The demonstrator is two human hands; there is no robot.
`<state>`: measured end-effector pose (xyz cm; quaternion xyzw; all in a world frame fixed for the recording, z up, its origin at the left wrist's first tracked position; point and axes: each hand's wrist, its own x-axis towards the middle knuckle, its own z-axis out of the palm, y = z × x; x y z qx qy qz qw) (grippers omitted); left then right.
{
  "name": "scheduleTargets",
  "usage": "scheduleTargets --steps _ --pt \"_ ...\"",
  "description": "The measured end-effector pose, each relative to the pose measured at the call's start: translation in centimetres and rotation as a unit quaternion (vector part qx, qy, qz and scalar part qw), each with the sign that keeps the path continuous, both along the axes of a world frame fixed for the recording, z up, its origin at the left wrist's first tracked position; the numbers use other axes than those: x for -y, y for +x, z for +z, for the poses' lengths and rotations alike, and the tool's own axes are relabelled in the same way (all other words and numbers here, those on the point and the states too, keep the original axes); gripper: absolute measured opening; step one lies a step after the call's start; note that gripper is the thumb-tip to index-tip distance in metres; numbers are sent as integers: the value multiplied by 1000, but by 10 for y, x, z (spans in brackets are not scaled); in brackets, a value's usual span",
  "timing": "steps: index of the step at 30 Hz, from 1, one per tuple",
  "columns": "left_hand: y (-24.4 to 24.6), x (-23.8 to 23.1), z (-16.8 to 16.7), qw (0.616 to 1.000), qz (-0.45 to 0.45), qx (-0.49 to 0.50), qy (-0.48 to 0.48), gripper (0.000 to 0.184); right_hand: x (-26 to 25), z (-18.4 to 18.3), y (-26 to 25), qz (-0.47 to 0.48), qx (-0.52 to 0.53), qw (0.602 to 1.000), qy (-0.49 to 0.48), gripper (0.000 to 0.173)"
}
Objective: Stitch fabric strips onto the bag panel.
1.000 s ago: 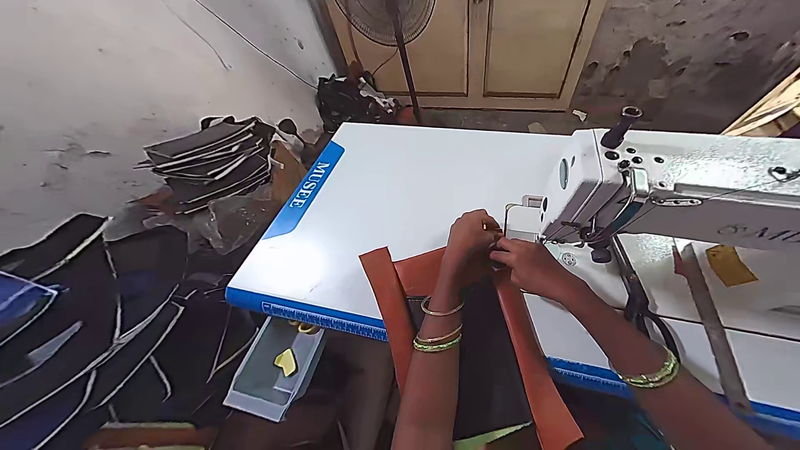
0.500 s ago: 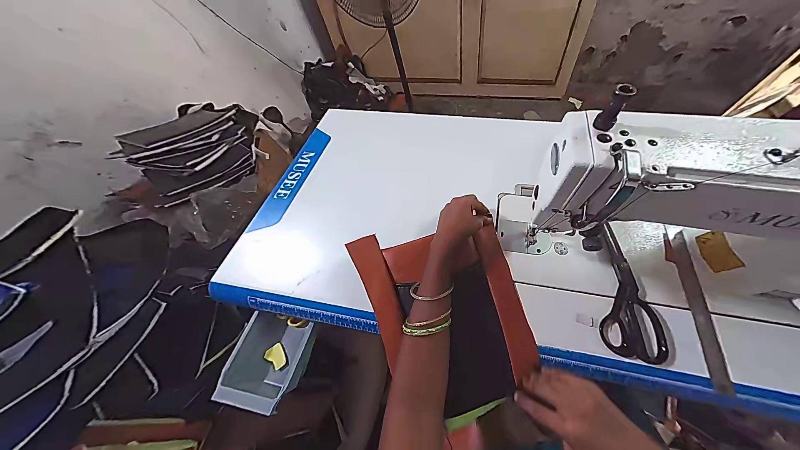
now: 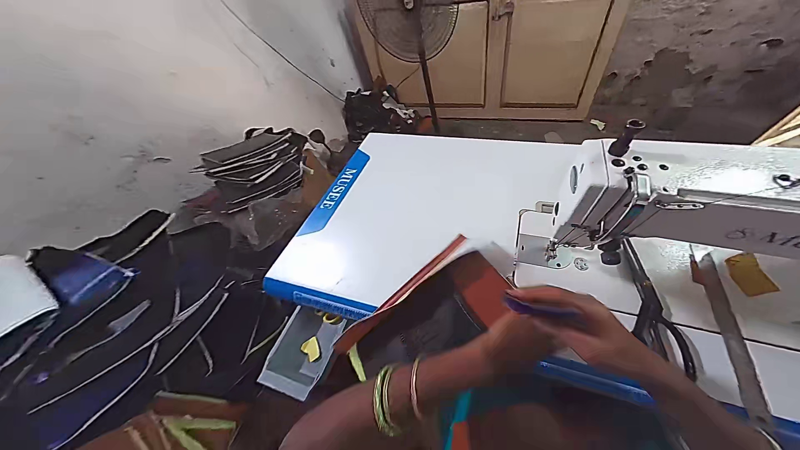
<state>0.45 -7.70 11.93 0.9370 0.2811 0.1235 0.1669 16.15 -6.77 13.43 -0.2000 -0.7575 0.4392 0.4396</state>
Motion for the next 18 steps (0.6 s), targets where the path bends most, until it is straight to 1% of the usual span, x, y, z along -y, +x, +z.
scheduleTargets --steps 1,2,3,5,6,7,8,9,10,11,12,13,14,16,18 --pt "-3 15 -8 999 -24 30 -27 18 -19 -6 -15 58 9 998 -29 34" --pt "-6 27 -20 997 -64 30 -6 17 -36 -14 -29 106 46 992 -44 35" --pt "-11 36 -31 994 -105 30 -10 18 -48 -24 -41 133 97 986 -40 36" --pt "-29 44 -35 988 -138 24 -68 17 -59 -37 -55 135 186 973 -9 36" --pt "-41 44 -30 984 -129 26 -118 15 -58 -41 -56 120 207 971 14 37" --pt "-55 43 -24 982 -101 39 -153 12 -54 -46 -55 98 213 971 44 37" --pt "-73 41 -20 984 -50 61 -159 11 -47 -52 -53 71 203 973 79 37" --pt "-93 40 -17 988 34 74 -134 14 -39 -59 -50 42 188 976 106 36" --pt "-113 37 -17 983 145 71 -90 18 -29 -65 -47 9 174 976 130 36" --pt "-130 30 -19 964 255 53 -60 22 -19 -71 -45 -23 172 973 150 36" --pt "-145 18 -21 938 341 40 -52 26 -6 -76 -44 -52 180 968 170 38" --pt "-154 4 -22 915 399 33 -54 32 8 -78 -44 -74 196 961 183 39" --pt "-156 -10 -17 899 431 8 -74 39 23 -79 -45 -87 202 956 193 42" --pt "-140 -40 8 881 449 -101 -109 51 47 -75 -46 -88 211 953 198 48" --pt "-114 -72 36 858 445 -205 -155 54 65 -65 -46 -71 210 962 159 52"
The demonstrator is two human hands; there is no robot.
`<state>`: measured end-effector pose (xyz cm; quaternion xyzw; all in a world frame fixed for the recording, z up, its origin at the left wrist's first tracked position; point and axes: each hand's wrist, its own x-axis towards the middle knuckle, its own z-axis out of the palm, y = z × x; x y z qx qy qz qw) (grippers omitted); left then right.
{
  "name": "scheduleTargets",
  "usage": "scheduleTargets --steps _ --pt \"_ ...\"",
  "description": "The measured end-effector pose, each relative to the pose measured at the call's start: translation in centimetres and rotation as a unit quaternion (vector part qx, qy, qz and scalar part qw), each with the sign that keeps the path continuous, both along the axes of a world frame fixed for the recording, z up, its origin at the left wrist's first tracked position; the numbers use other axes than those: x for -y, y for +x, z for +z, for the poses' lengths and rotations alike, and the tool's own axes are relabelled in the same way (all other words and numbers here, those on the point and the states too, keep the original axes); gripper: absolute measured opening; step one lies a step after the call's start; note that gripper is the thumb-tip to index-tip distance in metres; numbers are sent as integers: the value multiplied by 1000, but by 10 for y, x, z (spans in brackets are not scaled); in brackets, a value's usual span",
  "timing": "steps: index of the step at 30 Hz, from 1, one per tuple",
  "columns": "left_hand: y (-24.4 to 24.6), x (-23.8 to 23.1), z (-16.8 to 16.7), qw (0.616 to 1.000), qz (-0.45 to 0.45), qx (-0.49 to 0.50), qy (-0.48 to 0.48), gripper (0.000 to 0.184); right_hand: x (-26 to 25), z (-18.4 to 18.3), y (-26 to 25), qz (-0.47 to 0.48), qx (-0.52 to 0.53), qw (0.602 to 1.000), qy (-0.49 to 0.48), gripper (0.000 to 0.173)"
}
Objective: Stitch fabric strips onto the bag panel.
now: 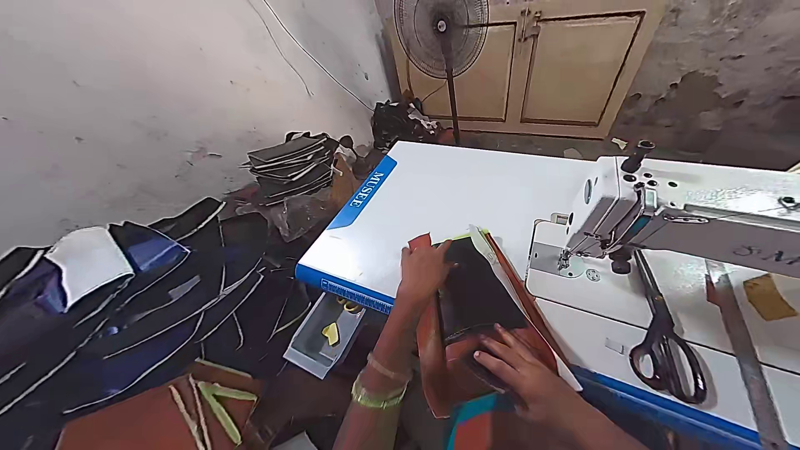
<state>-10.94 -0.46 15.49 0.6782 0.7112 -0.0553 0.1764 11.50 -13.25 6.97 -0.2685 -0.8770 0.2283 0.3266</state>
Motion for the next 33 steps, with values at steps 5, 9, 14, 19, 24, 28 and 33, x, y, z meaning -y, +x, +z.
scheduleTargets --steps 5,9,14,19,24,28,33 --pt "34 -86 3 995 -75 56 -47 72 10 13 -1 -17 -58 995 -84 45" --pt "51 -103 -8 940 -222 251 -71 57 10 13 10 -85 -179 957 -214 32" --pt "60 -110 -44 915 -173 365 -12 28 -8 8 21 -264 -215 920 -195 35" --pt "70 -108 -47 936 -151 317 -8 33 -93 10 18 -266 66 958 84 38" --pt "72 -122 -66 942 -126 310 -2 30 -162 -3 4 -229 128 959 108 37" --pt "68 -126 -67 955 -94 281 4 27 -178 -4 -2 -192 170 960 109 37" --pt "60 -137 -77 947 -114 295 60 23 -188 12 9 -108 221 969 8 41"
